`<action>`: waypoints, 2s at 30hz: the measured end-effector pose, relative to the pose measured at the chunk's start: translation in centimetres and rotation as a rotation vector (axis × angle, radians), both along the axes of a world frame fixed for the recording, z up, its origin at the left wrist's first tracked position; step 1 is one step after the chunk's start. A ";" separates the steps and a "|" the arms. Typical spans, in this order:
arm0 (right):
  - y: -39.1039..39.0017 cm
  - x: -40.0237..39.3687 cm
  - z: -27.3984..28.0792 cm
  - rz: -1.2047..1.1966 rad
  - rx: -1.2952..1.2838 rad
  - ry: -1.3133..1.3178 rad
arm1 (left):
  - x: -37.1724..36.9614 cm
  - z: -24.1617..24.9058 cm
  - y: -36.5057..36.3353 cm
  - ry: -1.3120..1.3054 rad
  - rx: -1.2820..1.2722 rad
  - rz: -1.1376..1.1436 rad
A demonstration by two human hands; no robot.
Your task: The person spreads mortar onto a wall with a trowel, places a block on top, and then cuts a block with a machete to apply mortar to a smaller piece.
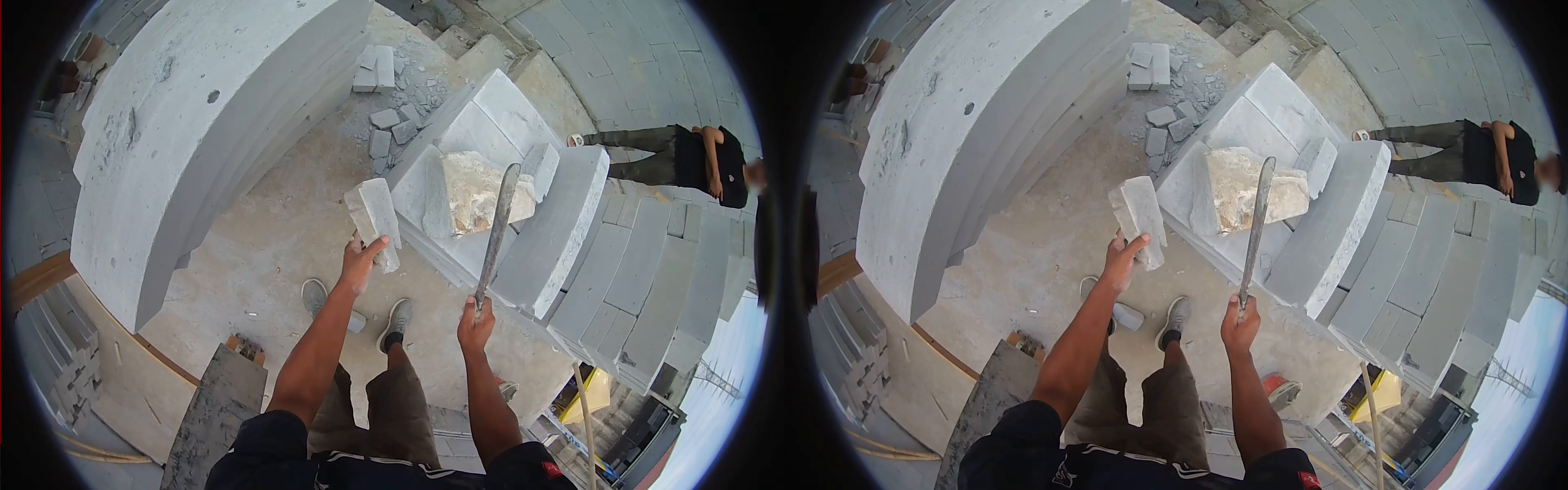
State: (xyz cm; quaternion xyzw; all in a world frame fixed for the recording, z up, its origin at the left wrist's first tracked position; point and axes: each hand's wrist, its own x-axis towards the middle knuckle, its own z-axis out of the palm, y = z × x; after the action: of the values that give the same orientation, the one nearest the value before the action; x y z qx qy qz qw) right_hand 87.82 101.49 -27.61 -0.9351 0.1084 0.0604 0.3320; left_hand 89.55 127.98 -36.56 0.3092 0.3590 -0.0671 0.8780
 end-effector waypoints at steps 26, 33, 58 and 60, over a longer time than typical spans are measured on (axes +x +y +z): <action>7.5 2.7 0.7 0.078 0.082 -0.301 | -4.3 -2.7 -1.5 0.072 0.231 -0.005; 2.6 2.6 -8.3 0.204 -0.421 0.148 | -0.4 -3.2 -6.1 0.033 0.540 0.042; 9.4 13.5 -5.1 0.611 -0.657 -0.324 | -5.5 2.2 -0.4 0.053 -0.041 0.222; 11.2 14.3 -5.0 0.553 -0.692 -0.226 | -6.0 4.3 0.7 0.062 -0.044 0.237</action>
State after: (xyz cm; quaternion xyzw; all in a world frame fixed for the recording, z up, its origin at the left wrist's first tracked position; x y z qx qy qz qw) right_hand 102.16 112.68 -32.57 -0.9855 -0.1684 0.0048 -0.0188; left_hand 83.50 128.65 -32.23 0.2431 0.4184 0.0198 0.8749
